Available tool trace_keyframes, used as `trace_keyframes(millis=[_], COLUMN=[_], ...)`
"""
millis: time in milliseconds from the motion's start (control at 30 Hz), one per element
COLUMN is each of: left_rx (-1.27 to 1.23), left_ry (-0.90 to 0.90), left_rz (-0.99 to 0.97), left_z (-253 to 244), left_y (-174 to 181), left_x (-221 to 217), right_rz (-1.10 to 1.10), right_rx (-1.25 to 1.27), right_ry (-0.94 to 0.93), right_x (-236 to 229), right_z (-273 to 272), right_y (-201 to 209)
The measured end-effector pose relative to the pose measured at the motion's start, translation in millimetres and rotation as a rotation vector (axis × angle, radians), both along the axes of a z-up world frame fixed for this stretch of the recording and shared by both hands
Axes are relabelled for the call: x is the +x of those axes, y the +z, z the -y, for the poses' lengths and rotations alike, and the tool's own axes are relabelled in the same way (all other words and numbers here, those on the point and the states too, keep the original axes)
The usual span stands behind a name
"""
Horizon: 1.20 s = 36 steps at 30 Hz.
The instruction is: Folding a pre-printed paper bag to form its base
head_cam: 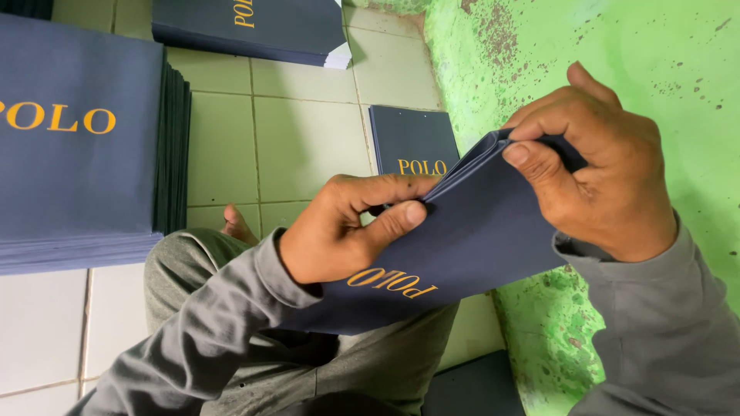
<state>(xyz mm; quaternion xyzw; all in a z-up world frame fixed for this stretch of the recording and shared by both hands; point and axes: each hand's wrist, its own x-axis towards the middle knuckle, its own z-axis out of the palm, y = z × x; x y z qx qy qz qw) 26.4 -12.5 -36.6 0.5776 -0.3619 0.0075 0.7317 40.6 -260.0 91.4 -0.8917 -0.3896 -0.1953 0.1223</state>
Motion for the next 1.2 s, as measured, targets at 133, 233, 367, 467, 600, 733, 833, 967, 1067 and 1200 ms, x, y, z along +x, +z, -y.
trace_keyframes(millis=[133,233,367,467,600,733,833,967,1067,1200], left_rx=[-0.072,-0.124,-0.111,-0.038,0.129,0.043,0.124,-0.056,-0.225,-0.335], left_ry=[-0.195,-0.263,-0.177,-0.010,0.350,0.360,0.405,0.404,0.346,0.299], left_rz=[-0.113,-0.100,-0.011,-0.006,-0.025,-0.126,0.004,-0.124,-0.176,-0.224], left_z=[-3,-1,7,14,28,41,44,33,19,11], left_y=[-7,-9,-8,5,10,7,10,18,23,29], left_x=[3,3,-1,-9,-15,-14,-13,-9,-5,-8], right_rz=[-0.050,-0.077,0.024,0.206,0.428,0.134,-0.182,-0.269,-0.248,-0.092], right_rx=[0.033,0.104,0.096,0.075,0.037,0.122,0.284,0.386,0.433,0.280], right_ry=[0.014,0.054,0.131,0.136,-0.063,-0.150,-0.294,-0.233,-0.208,-0.259], right_x=[2,8,16,22,5,-26,-43,-45,-44,-48], right_z=[3,4,1,-3,-11,-16,-15,6,20,20], right_y=[5,3,0,-12,-34,-49,-43,-32,-29,-27])
